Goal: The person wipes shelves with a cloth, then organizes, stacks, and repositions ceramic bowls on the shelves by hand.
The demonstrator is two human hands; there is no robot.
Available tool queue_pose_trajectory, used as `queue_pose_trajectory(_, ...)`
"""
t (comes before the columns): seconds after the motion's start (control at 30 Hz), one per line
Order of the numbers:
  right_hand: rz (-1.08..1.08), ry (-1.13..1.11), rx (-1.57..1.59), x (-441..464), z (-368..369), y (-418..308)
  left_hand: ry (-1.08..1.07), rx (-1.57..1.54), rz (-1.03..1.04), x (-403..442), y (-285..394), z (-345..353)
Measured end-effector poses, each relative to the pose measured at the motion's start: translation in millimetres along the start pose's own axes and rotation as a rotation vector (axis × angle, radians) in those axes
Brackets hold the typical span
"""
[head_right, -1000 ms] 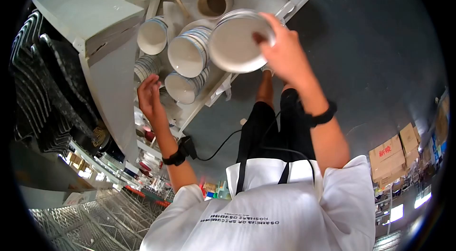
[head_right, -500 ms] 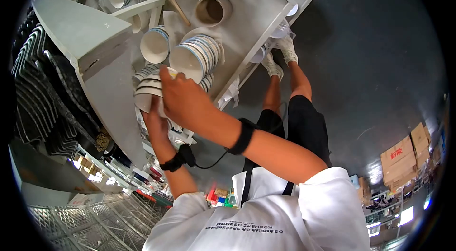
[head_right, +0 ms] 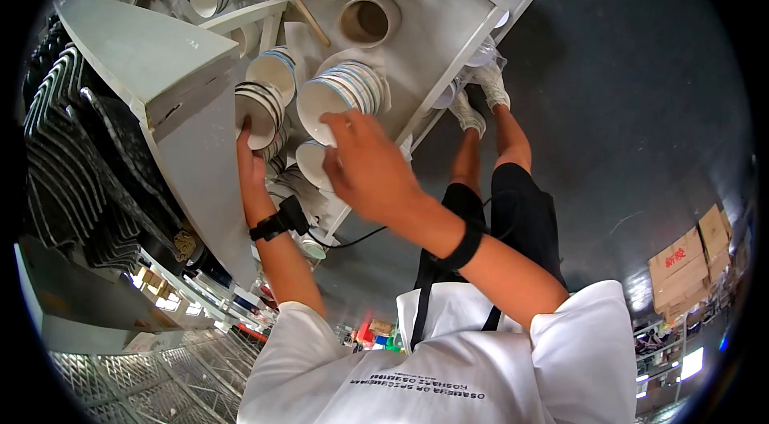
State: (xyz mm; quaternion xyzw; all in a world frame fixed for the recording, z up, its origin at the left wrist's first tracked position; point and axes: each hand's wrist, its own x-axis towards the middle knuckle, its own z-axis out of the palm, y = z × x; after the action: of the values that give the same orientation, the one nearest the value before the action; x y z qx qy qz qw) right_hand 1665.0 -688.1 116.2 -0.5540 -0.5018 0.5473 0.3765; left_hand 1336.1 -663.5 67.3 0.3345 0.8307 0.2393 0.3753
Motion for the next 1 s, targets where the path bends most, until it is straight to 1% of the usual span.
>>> queue_pose_trajectory(0.03,0.002,0.000,0.003,0.3,-5.5,3.3,-0.007,-0.040,-0.025,-2.7,16.5,10.2)
queue_pose_trajectory(0.1,0.038,0.076,-0.110,2.9,-16.1,8.3,-0.033,-0.058,-0.051,1.8,33.8,22.5)
queue_pose_trajectory(0.13,0.043,0.074,-0.111,3.4,-19.4,12.3,-0.042,-0.060,-0.062,4.4,37.8,26.3)
queue_pose_trajectory(0.2,0.026,0.125,-0.226,7.2,-26.0,22.4,-0.056,-0.062,-0.075,8.8,44.8,33.7)
queue_pose_trajectory(0.43,0.083,0.124,-0.230,8.8,-17.0,54.3,-0.073,-0.068,-0.100,9.2,61.7,49.4)
queue_pose_trajectory(0.5,0.135,0.048,-0.132,9.9,-11.9,60.0,-0.077,-0.053,-0.097,11.3,61.1,50.0)
queue_pose_trajectory(0.53,0.137,0.046,-0.132,10.2,-8.9,62.1,-0.083,-0.044,-0.093,13.1,59.3,48.9)
queue_pose_trajectory(0.6,0.212,-0.041,-0.060,11.1,-1.6,65.7,-0.104,0.031,-0.108,19.5,56.0,45.5)
queue_pose_trajectory(0.8,0.218,-0.068,-0.045,14.6,15.3,76.8,-0.055,0.144,-0.255,42.1,45.0,41.2)
queue_pose_trajectory(0.83,0.220,-0.072,-0.051,14.5,16.0,78.4,-0.057,0.140,-0.260,40.9,43.7,43.7)
queue_pose_trajectory(0.9,0.185,-0.051,-0.089,15.4,18.1,81.0,-0.136,0.104,-0.238,40.1,45.0,44.8)
queue_pose_trajectory(1.0,0.163,-0.062,-0.118,17.2,17.4,86.0,-0.099,0.054,-0.301,50.1,47.2,56.2)
